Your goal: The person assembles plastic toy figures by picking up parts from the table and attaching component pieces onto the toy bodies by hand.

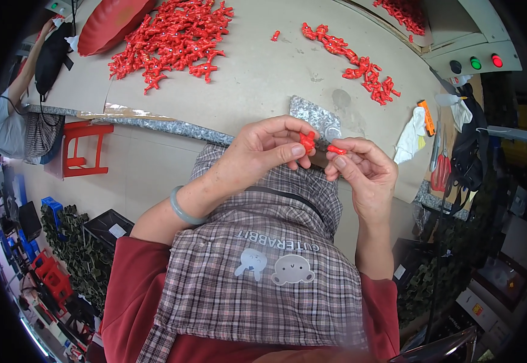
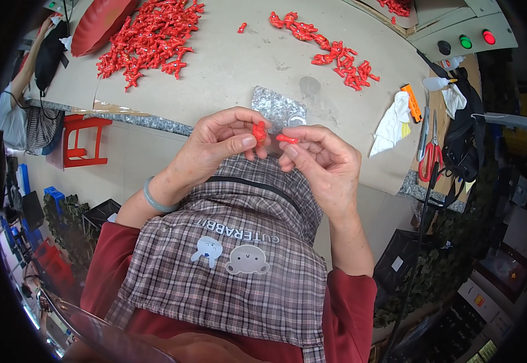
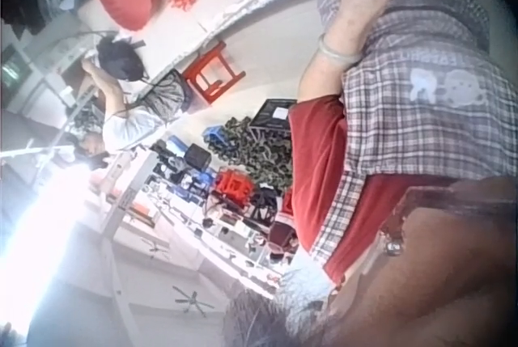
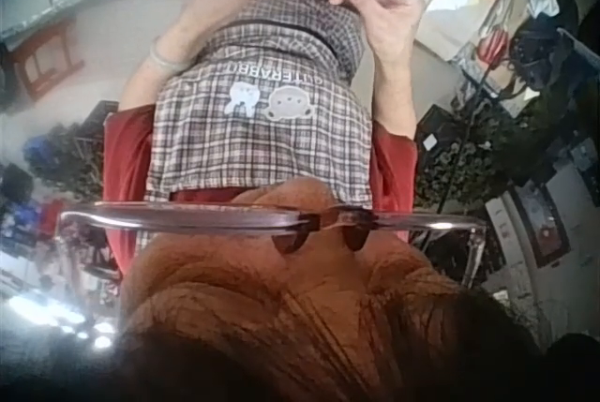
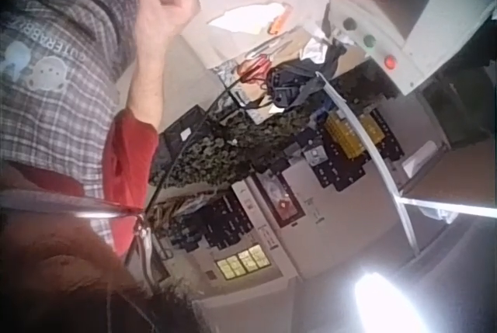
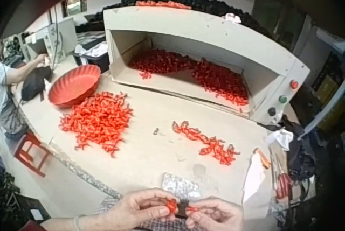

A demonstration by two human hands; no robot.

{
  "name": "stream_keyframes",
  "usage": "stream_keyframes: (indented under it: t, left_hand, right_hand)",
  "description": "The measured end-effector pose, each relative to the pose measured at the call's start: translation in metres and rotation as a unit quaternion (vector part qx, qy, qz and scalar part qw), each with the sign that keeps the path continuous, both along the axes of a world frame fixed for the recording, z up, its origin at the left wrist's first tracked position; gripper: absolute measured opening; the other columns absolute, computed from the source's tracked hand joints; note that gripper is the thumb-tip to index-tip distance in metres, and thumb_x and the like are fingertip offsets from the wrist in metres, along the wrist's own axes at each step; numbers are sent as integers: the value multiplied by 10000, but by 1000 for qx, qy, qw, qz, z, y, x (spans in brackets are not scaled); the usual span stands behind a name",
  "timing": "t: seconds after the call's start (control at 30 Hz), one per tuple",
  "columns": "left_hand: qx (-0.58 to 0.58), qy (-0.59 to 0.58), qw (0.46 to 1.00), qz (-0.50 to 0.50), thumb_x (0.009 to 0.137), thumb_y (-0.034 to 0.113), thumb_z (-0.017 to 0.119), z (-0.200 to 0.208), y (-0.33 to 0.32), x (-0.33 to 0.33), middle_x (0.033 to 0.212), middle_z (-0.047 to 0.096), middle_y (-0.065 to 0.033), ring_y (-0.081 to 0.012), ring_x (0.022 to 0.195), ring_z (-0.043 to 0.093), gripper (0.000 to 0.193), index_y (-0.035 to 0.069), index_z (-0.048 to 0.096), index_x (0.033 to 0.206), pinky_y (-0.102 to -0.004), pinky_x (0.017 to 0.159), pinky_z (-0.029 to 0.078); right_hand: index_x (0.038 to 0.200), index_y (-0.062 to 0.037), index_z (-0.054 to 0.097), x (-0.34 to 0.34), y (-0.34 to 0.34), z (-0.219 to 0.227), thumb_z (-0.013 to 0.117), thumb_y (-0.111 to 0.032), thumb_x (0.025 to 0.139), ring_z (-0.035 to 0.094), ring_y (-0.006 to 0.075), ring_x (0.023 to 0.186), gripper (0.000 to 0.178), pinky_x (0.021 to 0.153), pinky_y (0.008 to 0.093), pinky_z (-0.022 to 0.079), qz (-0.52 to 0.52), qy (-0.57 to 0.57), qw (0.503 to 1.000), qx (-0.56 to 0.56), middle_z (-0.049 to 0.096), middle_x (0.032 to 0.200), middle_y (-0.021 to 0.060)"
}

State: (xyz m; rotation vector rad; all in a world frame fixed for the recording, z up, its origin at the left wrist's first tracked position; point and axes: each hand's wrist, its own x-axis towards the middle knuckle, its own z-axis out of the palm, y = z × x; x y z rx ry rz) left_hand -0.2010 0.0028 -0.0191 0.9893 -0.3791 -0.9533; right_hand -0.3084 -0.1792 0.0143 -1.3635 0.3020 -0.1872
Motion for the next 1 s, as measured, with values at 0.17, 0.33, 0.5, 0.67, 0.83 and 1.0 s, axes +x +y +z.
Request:
stream_keyframes:
  t: [0.17, 0.33, 0.5, 0.67, 0.83, 1.0]
  left_hand:
    - [17, -15, 1000, -19, 979, 54, 580, 2, 0, 1, 1021, 672, -63, -100, 850, 630, 267, -1, 582, 1241, -225, 740, 522]
    - [39, -35, 998, -21, 979, 51, 574, 4, 0, -1, 1018, 670, -59, -90, 837, 616, 272, 6, 579, 1248, -218, 736, 511]
    - [33, -49, 998, -34, 977, 109, 606, 4, 2, -3, 1033, 677, -65, -112, 845, 636, 293, -1, 587, 1248, -231, 743, 513]
    - [26, -56, 998, -26, 968, 95, 619, 2, 1, -5, 1027, 681, -71, -112, 858, 637, 296, -10, 591, 1243, -239, 763, 527]
    - [38, -99, 994, -6, 952, 64, 633, 1, 0, -9, 1019, 695, -84, -115, 848, 652, 287, -20, 628, 1227, -233, 744, 540]
    - [93, -128, 987, 13, 920, -13, 630, 6, 0, -10, 874, 710, -64, -88, 745, 644, 281, -8, 678, 1197, -215, 654, 538]
  right_hand:
    - [989, 47, 697, -2, 3, -5, 672, 71, 868, 676, 137, 694, 126, 585, 246, 553, -5, -46, 979, -196, 703, 892, 128]
    - [903, 29, 697, 1, 8, -8, 713, 75, 805, 680, 159, 661, 110, 551, 257, 544, -9, -105, 947, -304, 701, 820, 127]
    - [883, 18, 692, 0, 5, -11, 732, 65, 784, 693, 175, 683, 116, 565, 269, 553, -5, -104, 942, -320, 710, 819, 120]
    - [877, 1, 693, -2, 4, -13, 764, 38, 763, 703, 201, 694, 139, 578, 283, 551, 2, -107, 927, -358, 717, 819, 114]
    - [881, -13, 697, -2, 8, -13, 799, 3, 736, 703, 220, 690, 178, 574, 288, 546, -9, -153, 888, -434, 714, 803, 108]
    - [890, -16, 698, 1, 9, -18, 807, -8, 727, 699, 222, 675, 196, 563, 289, 542, -18, -198, 845, -496, 711, 793, 107]
